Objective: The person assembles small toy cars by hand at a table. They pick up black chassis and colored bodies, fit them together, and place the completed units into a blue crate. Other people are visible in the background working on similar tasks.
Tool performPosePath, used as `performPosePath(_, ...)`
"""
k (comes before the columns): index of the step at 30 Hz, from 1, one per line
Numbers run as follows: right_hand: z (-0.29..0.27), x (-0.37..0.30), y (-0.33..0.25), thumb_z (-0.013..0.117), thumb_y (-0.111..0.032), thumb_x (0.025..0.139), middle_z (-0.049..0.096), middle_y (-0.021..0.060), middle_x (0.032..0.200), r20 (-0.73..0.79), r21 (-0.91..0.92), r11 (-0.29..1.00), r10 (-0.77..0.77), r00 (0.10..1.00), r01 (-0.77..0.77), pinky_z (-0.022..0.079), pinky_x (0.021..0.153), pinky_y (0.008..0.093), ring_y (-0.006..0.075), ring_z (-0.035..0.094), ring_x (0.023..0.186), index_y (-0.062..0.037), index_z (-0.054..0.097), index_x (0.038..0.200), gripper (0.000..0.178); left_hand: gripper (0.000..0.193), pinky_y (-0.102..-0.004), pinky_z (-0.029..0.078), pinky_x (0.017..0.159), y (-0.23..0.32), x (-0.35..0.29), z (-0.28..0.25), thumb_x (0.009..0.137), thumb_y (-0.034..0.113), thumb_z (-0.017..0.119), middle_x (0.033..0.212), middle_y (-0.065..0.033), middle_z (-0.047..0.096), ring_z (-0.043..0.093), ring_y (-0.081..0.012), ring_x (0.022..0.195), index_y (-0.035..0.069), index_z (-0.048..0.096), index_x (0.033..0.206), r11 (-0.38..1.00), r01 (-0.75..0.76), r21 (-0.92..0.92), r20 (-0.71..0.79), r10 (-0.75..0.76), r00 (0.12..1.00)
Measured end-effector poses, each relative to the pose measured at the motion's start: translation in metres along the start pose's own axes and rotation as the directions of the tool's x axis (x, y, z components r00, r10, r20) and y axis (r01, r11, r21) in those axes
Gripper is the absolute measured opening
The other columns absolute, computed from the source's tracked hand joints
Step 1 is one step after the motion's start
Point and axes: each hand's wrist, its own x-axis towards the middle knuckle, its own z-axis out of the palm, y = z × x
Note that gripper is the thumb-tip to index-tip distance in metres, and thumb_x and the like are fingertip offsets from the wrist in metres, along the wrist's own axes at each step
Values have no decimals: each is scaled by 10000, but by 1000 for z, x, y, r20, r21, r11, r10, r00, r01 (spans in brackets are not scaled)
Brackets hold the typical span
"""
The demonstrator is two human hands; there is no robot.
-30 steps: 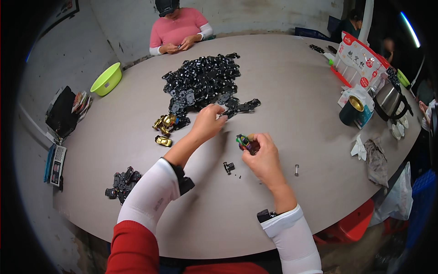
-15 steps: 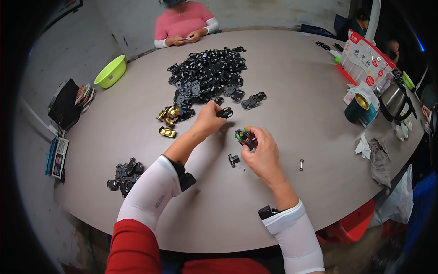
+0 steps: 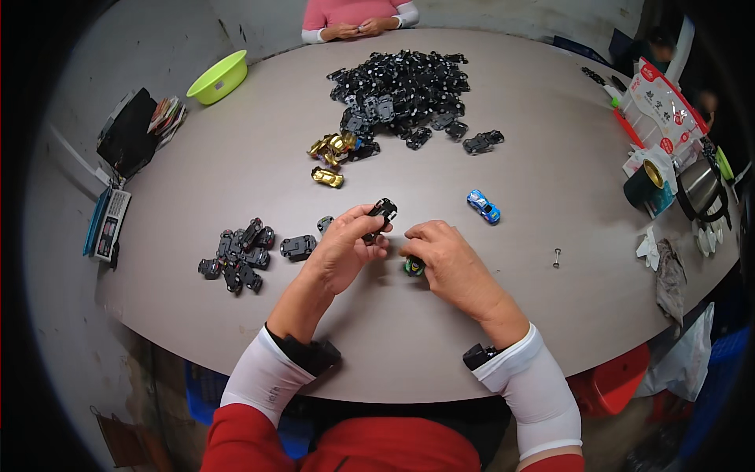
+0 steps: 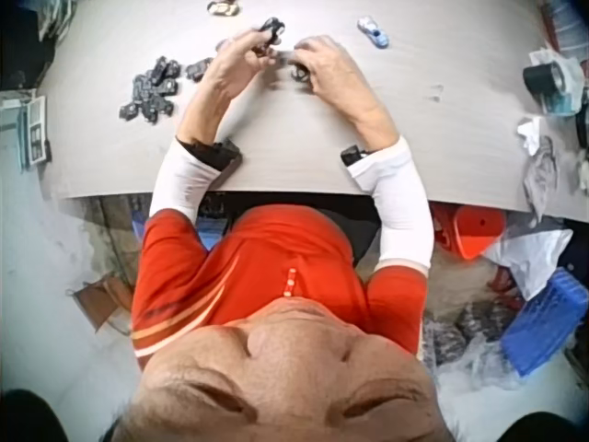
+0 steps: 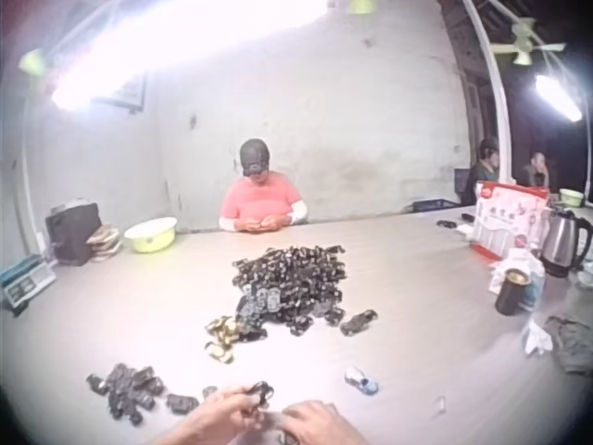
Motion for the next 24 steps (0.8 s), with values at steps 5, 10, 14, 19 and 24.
performPosePath(5,-1,1,-1,605,49,719,607,113,1035,-12,-46,996,69,998,-70,466,842,368,271,560,1016,-49,649,964,267,162,-253,487,649,-8,-2,-12,890,221,639,866,-18,588,558,-110,710,105,569,979,1000,-25,-15,-23,25,999)
performPosePath(10,-16,7,-24,708,-156,757,643,127,895,23,-80,888,456,890,-453,510,687,390,294,639,808,-33,621,949,244,151,-262,509,698,-8,-5,-16,900,202,629,903,-24,614,608,-117,796,92,577,990,998,-67,20,-3,67,998)
performPosePath(14,-9,2,-34,747,-283,756,640,147,830,126,-203,870,477,870,-448,512,608,424,338,647,704,-20,564,968,384,158,-288,531,757,-10,-4,-16,900,161,631,946,-29,634,629,-117,870,74,576,1020,989,-108,97,-21,110,994)
performPosePath(19,4,-1,-32,734,-241,762,632,177,885,116,-210,879,458,882,-429,521,626,431,358,648,736,-15,531,986,377,172,-304,548,771,-14,-4,-16,902,146,635,938,-24,630,625,-113,866,60,561,1030,995,-72,68,-33,74,997)
performPosePath(24,4,-1,-30,682,-128,753,625,197,939,54,-152,895,431,901,-419,524,650,435,370,643,759,2,538,1040,346,180,-294,568,729,-14,-3,-20,906,158,633,914,-22,623,626,-107,801,57,551,1030,996,-36,83,-51,41,998)
